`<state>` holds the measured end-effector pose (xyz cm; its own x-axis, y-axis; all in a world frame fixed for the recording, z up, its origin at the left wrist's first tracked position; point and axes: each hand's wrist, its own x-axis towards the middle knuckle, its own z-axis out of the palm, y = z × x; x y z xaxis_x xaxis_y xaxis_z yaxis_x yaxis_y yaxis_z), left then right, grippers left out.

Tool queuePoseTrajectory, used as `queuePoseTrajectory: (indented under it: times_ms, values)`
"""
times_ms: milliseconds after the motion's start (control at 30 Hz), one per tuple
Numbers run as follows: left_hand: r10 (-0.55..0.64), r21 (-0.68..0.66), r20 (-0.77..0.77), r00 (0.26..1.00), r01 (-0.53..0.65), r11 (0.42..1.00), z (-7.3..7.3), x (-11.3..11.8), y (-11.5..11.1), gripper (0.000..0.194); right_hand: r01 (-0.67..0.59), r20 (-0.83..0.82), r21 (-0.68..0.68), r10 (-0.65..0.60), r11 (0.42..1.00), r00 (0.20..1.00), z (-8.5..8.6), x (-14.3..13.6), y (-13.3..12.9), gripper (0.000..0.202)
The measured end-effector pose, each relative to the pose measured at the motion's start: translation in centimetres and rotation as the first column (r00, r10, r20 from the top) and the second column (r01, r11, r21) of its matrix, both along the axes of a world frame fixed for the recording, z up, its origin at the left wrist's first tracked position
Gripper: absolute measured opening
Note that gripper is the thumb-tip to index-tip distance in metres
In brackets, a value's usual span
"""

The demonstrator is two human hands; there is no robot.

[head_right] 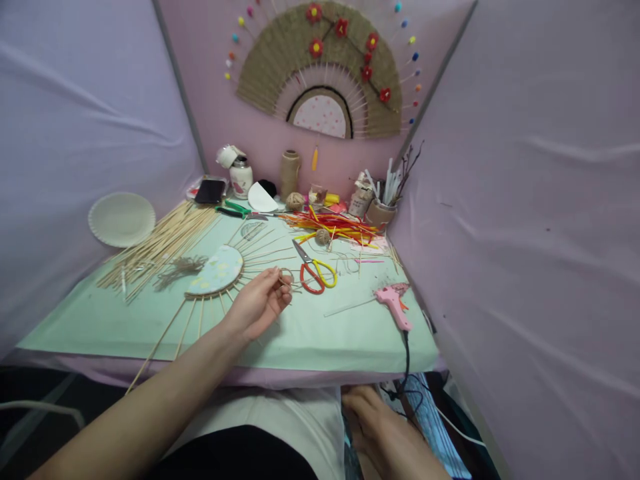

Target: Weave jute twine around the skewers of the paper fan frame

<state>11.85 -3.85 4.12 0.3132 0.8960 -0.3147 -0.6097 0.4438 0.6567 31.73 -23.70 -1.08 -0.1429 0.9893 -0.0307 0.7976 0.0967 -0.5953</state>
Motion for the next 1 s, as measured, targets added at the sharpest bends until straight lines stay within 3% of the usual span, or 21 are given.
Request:
queuePoseTrajectory:
  times_ms: [67,133,233,333,467,633,733,833,1000]
  values:
    - [-0.008,-0.009,0.002,1.0,0.008,1.0,0.0,0.3,-0.3,0.017,0.012,-0.062,0.029,-0.01,1.0,0.998,1.3,-0.4,1.7,0.023]
    - [-0.016,-0.017,-0.008,1.0,0.016,1.0,0.0,0.5,-0.7,0.017,0.096,-0.127,0.171,-0.074,0.981,0.989,2.6,-1.3,4.4,0.018]
    - [-0.036,-0.017,-0.024,0.999,0.036,0.999,-0.2,0.8,-1.4,0.017,0.184,-0.267,0.415,-0.074,0.891,0.961,3.6,-3.5,8.8,0.023]
    - [-0.044,0.0,-0.006,0.999,0.044,0.999,-0.6,0.8,-1.8,0.015,0.227,-0.369,0.502,-0.031,0.834,0.929,3.6,-5.8,12.0,0.024]
    - [-0.033,0.008,0.033,0.999,0.033,0.999,-1.2,0.3,-1.8,0.015,0.279,-0.515,0.427,-0.022,0.86,0.857,2.9,-7.4,13.3,0.011]
    - [-0.101,0.017,0.091,0.991,0.1,0.995,-1.5,0.3,-2.6,0.03,0.443,-0.753,0.133,-0.2,0.887,0.627,2.0,-7.6,13.1,0.016]
    - [-0.123,0.072,0.075,0.99,0.118,0.99,-1.5,0.8,-3.4,0.03,0.447,-0.802,0.076,-0.212,0.891,0.558,1.5,-7.9,13.3,0.018]
    - [-0.051,0.053,0.077,0.996,0.047,0.997,-1.6,1.5,-3.9,0.025,0.474,-0.777,0.209,-0.149,0.855,0.612,0.9,-8.7,13.4,0.018]
    - [-0.016,-0.083,0.136,0.991,0.027,0.996,-2.1,1.6,-2.9,0.018,0.522,-0.651,0.534,-0.07,0.665,0.755,0.6,-8.9,11.1,0.012]
